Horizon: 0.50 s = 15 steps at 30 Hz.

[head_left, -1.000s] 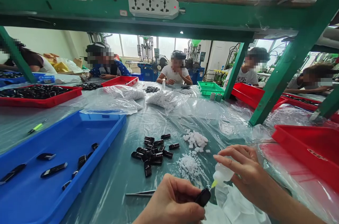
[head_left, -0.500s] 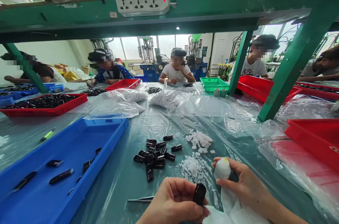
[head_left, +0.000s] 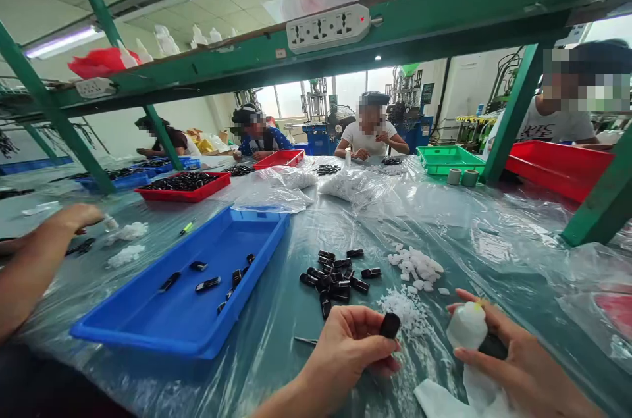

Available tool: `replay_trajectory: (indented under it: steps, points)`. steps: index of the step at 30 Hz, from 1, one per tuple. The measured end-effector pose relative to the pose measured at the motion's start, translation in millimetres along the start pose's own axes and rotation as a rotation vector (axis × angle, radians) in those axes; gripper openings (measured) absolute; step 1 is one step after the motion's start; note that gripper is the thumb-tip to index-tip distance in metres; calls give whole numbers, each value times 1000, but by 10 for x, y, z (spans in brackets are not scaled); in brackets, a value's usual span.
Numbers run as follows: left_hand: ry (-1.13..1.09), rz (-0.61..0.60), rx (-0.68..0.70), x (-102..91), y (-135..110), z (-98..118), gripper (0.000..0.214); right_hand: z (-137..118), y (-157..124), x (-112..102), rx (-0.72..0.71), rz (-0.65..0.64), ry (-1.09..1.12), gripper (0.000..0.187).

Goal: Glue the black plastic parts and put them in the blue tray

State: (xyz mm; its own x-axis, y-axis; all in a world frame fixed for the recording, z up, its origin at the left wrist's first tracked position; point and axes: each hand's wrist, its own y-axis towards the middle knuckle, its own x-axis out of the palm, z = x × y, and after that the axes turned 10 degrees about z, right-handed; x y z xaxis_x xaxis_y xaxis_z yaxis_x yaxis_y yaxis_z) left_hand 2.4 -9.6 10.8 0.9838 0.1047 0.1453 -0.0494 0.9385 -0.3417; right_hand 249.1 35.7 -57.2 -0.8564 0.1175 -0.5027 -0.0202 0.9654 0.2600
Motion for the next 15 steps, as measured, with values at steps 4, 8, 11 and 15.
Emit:
replay_trajectory:
  steps: [4, 8, 11, 15]
  points:
    - [15, -3, 17, 14, 22, -48, 33, -237, -145, -161, -268, 408, -173, 48]
    - [34, -47, -9, 42, 47, -87, 33, -361, -308, -110, -656, 282, -229, 5]
    - [61, -92, -61, 69, 50, -128, 33, -314, -344, 71, -653, -16, -392, 21]
    - [63, -132, -128, 92, 63, -210, 35, -239, -345, 238, -551, -113, -489, 26]
